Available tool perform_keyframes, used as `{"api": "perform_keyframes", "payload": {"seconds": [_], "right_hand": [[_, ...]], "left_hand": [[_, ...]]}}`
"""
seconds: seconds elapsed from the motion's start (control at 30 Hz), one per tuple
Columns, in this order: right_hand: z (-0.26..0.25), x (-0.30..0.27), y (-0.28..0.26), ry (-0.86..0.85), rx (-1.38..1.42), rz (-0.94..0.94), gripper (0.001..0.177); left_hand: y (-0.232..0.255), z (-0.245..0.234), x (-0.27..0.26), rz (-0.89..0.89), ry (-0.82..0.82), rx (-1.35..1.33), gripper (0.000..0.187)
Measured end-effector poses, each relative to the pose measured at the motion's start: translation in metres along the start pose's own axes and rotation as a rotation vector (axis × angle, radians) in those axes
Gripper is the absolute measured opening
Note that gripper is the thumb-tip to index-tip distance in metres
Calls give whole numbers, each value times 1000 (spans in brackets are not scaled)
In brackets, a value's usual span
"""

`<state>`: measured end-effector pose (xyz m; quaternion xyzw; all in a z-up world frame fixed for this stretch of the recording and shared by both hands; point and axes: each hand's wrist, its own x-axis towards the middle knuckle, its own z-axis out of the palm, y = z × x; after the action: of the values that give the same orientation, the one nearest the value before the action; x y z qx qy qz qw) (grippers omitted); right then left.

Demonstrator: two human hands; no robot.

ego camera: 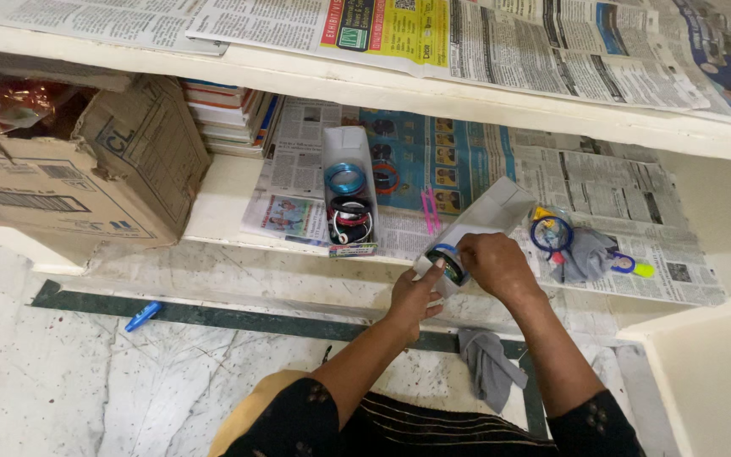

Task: The person organizes accessories by placing bangles, thread spools, and small items into organizer boxes on a shelf by hand.

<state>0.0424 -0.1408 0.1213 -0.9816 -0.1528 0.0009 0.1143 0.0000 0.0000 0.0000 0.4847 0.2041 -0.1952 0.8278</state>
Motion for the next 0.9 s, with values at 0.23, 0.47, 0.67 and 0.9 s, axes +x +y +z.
{"api": "perform_keyframes", "payload": {"seconds": [0.23,0.47,0.67,0.9], "right_hand": [[8,0,5,15,-4,-87,17],[-13,7,-3,101,25,-132,20],[14,82,-30,126,83,-144,18],[84,194,-48,-58,-131,-265,28]], "left_hand": [[-1,2,3,8,20,-1,70],[-7,1,7,27,31,-27,72],[-10,6,4,17,26,-42,79],[2,9,-9,-2,55,5,97]]}}
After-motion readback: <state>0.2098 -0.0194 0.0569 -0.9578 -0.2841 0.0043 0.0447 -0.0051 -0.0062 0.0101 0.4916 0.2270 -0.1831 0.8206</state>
